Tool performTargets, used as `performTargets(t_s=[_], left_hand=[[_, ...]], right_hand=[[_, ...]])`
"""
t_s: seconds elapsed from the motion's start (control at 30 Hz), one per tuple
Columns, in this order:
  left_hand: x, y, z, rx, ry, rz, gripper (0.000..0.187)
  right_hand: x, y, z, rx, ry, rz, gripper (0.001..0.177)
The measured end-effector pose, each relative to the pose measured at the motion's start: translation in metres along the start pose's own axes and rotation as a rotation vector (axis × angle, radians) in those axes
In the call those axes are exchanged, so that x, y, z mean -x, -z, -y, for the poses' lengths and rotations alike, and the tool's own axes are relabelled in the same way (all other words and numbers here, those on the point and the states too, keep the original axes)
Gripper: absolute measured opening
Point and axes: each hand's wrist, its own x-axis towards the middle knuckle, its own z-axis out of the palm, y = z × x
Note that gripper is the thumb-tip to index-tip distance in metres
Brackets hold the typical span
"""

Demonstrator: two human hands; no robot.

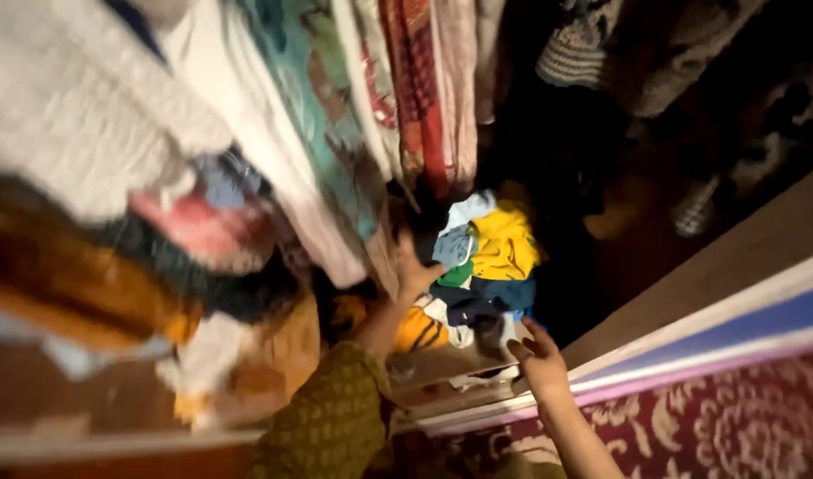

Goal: The person picks up various items of clothing from a closet and places them on a bed.

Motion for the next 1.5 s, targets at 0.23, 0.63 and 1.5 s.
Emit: performTargets(t_s=[0.23, 0.63, 1.5], left_hand=[[-0.007, 0.013, 0.102, 0.55, 0.111, 0.275, 0.083], [0.009, 0.091, 0.238, 1.393, 0.683, 0.509, 0.035], [0.139, 0.051, 0.388, 1.191, 1.305, 0.207, 0.03]], right_hand=[[0.086, -0.058, 0.026, -0.226, -0.322, -0.227, 0.059], [0.12, -0.045, 0.022, -0.967, -0.337, -0.345, 0.04], [0.031, -0.047, -0.241, -1.175, 0.05, -0.348, 0.022]])
